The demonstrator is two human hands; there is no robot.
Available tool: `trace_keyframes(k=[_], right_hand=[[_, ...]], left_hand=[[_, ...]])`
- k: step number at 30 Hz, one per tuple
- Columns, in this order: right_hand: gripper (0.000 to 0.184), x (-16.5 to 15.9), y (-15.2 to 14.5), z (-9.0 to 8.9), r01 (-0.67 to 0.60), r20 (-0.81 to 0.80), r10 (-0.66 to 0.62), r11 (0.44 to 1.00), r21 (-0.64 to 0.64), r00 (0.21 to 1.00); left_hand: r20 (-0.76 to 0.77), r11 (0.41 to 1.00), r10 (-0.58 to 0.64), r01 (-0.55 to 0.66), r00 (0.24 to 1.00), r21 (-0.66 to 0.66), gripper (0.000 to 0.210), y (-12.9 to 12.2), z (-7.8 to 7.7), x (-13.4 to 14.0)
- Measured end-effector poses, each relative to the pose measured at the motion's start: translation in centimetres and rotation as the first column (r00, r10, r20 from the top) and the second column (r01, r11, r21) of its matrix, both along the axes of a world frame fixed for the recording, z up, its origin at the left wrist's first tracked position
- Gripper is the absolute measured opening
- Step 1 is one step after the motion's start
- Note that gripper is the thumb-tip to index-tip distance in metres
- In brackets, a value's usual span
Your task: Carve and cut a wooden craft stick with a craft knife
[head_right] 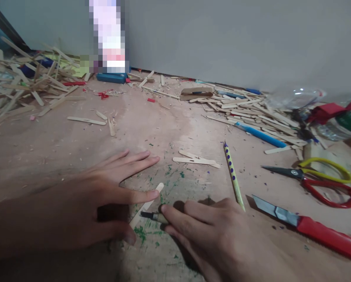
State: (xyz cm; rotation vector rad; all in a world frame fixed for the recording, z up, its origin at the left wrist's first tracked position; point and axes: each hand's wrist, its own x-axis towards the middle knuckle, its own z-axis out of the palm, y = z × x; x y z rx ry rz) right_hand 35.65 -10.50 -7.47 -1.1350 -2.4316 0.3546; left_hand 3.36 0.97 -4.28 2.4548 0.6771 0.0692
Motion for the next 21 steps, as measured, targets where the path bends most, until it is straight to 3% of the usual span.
trace_keyframes(k=[4, 17, 21], right_hand=[[0.027, -0.7, 0.2, 0.6, -0.055, -0.022, 0.056, 0.998, 0.037, 0.998], [0.029, -1.6, 0.6, 0.6, -0.069, -0.045, 0.077, 0.986, 0.153, 0.996], [0.027, -1.9, 0.7, 0.9, -0.071, -0.078, 0.078, 0.993, 0.097, 0.994]], left_hand=[[0.036, 0.999, -0.012, 0.011, 0.999, 0.036, 0.072, 0.0, -0.4, -0.2], [0.107, 0.998, -0.009, 0.002, 0.994, 0.063, 0.072, -0.1, -1.5, -1.2], [0.114, 0.997, -0.007, -0.002, 0.993, 0.081, 0.073, -0.1, -1.6, -1.1]])
